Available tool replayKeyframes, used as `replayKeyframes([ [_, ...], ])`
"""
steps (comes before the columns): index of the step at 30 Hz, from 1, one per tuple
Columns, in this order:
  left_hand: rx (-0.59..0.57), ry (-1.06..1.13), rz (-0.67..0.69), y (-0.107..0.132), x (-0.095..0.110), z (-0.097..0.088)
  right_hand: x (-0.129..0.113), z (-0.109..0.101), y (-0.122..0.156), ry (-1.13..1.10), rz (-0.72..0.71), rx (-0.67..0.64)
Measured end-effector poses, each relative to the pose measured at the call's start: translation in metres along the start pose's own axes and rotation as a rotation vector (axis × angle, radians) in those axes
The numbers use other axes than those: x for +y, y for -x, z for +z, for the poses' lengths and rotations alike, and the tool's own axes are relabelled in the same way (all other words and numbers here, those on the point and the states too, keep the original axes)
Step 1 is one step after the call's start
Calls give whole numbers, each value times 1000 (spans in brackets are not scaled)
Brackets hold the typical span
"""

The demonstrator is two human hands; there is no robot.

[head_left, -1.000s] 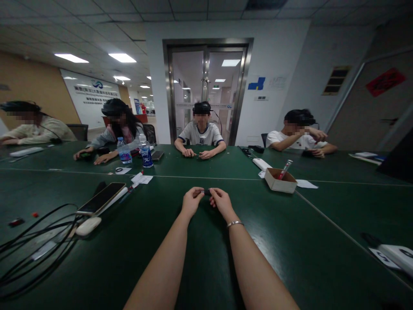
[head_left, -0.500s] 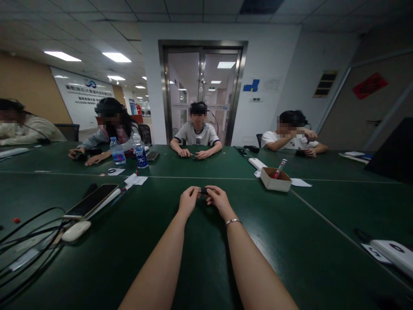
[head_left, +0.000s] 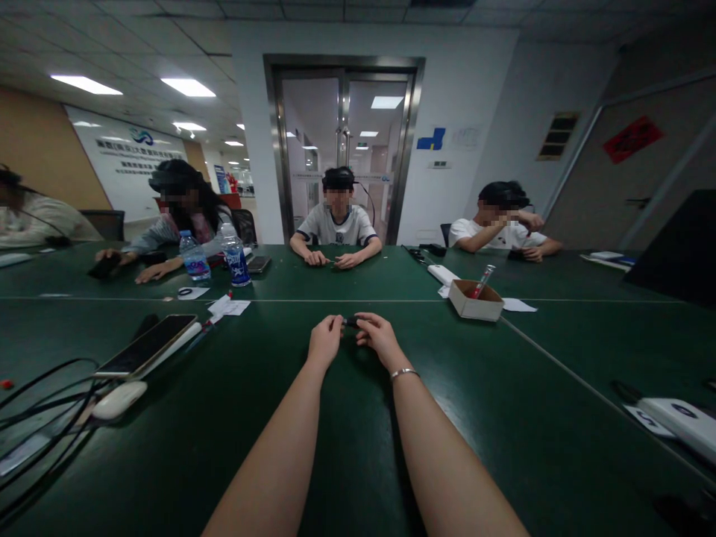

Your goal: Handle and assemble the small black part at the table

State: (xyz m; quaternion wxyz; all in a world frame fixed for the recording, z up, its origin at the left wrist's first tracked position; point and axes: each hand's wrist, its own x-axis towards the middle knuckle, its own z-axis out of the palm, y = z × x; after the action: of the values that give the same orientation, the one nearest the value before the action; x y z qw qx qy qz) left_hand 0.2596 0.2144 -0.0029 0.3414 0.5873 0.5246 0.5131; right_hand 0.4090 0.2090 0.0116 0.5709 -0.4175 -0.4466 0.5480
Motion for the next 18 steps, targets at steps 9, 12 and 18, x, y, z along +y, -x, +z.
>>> replayKeyframes([
  [9,-12,128,37,-6,-6,1,0,0,-1,10,-4,-22],
  [12,-3,117,-10,-3,-1,1,0,0,0,20,-26,-28],
  [18,-6,146,27,3,8,1,1,0,-1,25,-45,-22],
])
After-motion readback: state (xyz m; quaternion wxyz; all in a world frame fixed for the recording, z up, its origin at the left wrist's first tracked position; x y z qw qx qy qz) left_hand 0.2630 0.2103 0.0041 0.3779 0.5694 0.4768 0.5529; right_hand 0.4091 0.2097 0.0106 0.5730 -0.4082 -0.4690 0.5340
